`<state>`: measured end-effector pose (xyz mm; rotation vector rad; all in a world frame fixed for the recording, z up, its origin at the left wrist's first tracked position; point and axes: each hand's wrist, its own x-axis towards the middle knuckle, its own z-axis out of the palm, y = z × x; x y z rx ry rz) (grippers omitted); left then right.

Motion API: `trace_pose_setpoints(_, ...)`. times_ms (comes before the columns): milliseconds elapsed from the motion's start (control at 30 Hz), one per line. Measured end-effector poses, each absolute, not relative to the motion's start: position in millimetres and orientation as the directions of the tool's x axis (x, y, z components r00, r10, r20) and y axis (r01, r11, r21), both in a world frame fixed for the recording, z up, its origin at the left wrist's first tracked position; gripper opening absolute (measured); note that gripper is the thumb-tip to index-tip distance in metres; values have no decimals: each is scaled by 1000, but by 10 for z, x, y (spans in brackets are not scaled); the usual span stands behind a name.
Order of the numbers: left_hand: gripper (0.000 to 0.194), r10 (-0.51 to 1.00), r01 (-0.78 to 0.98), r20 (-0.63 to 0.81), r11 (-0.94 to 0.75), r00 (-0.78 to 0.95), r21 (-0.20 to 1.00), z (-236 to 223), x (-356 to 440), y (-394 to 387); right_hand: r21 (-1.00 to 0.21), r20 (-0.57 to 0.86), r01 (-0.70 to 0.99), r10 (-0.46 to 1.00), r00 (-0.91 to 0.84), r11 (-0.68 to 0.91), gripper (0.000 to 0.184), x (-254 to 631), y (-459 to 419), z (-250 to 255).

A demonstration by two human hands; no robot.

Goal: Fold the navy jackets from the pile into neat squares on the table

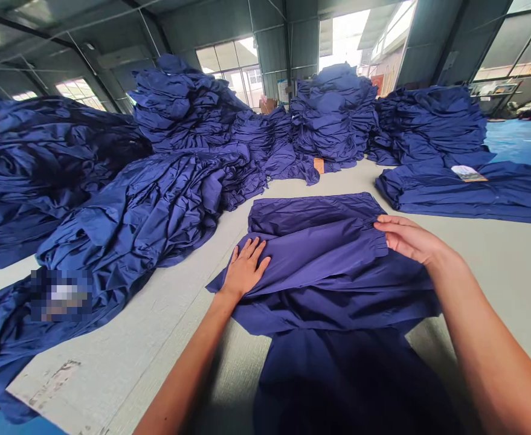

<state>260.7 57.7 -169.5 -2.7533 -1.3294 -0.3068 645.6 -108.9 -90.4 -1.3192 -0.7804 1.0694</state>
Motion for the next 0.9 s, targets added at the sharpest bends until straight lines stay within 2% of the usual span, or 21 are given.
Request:
trace_pose_setpoints(100,56,785,789,150,-613,601,43,-1759,2632,588,-948,-261,78,891,371,-310,20,6576,-1099,-1060)
trace_pose_setpoints(167,58,808,809,99,-587,581,45,-1822,2639,592,-827,-357,260,822,444,-499,15,6651,-1068,-1196)
trace_pose_setpoints(267,60,810,811,81,-584,581,28,-1819,2633,584,-705,-330,385,756,565,-595,18,6683,-973,-1252)
trace_pose_setpoints(333,59,791,795,110,-606,601,14,-1730,2635,581,-687,-185,488,779,599,-539,13,6583,-901,-1149)
trace_pose_setpoints(400,55,757,766,162,-643,634,6,-1613,2661,595,-639,87,656,810,580,-402,14,6361,-841,-1002)
trace_pose_setpoints(467,51,714,727,205,-686,670,16,-1532,2712,636,-535,358,817,819,449,-214,26,6067,-791,-921)
trace_pose_setpoints(533,50,694,705,209,-709,689,34,-1530,2770,701,-456,458,890,852,253,-20,38,5806,-741,-984)
trace_pose_setpoints(567,50,706,713,193,-700,681,43,-1559,2795,737,-410,452,911,879,153,52,44,5718,-714,-1071)
trace_pose_setpoints(633,53,760,761,143,-646,634,57,-1656,2829,802,-322,316,941,949,2,106,58,5658,-662,-1318)
trace_pose_setpoints(700,56,816,814,85,-577,571,70,-1756,2842,847,-268,88,961,995,-41,63,77,5720,-618,-1577)
trace_pose_setpoints(767,58,847,844,42,-532,530,75,-1817,2846,869,-243,-76,970,997,-21,2,92,5828,-586,-1768)
trace_pose_setpoints(900,59,862,860,20,-508,507,55,-1828,2868,861,-228,-148,974,988,-30,-5,99,5964,-548,-1888)
